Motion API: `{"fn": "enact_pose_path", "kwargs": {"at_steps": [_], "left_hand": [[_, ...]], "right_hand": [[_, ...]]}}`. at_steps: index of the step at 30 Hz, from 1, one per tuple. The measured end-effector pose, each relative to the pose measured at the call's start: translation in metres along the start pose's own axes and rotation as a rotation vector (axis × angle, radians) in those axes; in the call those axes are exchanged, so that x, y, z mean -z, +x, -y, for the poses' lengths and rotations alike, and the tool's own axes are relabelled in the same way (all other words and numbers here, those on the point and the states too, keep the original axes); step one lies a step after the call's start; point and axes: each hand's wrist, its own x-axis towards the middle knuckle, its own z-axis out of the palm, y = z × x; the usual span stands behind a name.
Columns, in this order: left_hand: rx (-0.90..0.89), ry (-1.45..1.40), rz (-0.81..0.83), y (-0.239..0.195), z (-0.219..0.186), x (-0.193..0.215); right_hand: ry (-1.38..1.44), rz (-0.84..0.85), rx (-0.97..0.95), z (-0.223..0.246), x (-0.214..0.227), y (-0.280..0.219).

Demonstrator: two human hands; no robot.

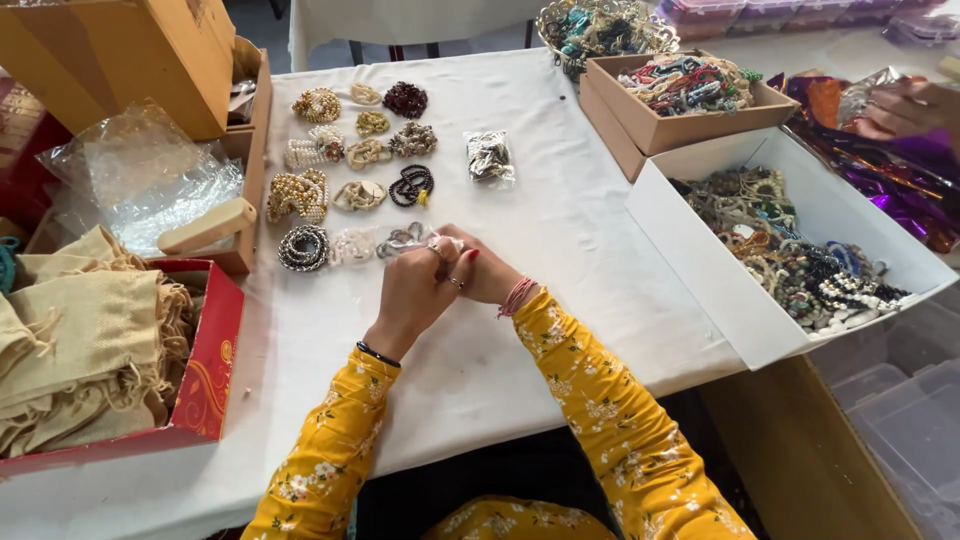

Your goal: Picking up jewelry items from a table and putting them into small plastic bags.

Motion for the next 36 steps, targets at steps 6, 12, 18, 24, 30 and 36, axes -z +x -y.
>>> {"fn": "enact_pose_path", "kwargs": {"at_steps": [6,12,18,24,30,36], "left_hand": [[-0.223,0.224,0.062,0.004,0.002,0.013],[-0.267,0.482,0.116,0.006,0.008,0.026],[-0.198,0.565,0.189,0.009,0.014,0.035],[-0.206,0.604,0.19,0.007,0.013,0.035],[-0.097,0.459,0.109,0.003,0.047,0.02],[-0.123,0.443,0.125,-0.015,0.043,0.03]], "right_hand": [[0.316,0.016,-0.111,0.011,0.017,0.005],[0.325,0.082,-0.262,0.04,0.041,0.006],[0.133,0.201,-0.323,0.046,0.04,0.008],[0.012,0.26,-0.326,0.019,0.044,0.003],[0.561,0.073,-0.23,0.013,0.066,0.013],[0.384,-0.134,-0.525,-0.069,0.094,0.088]]}}
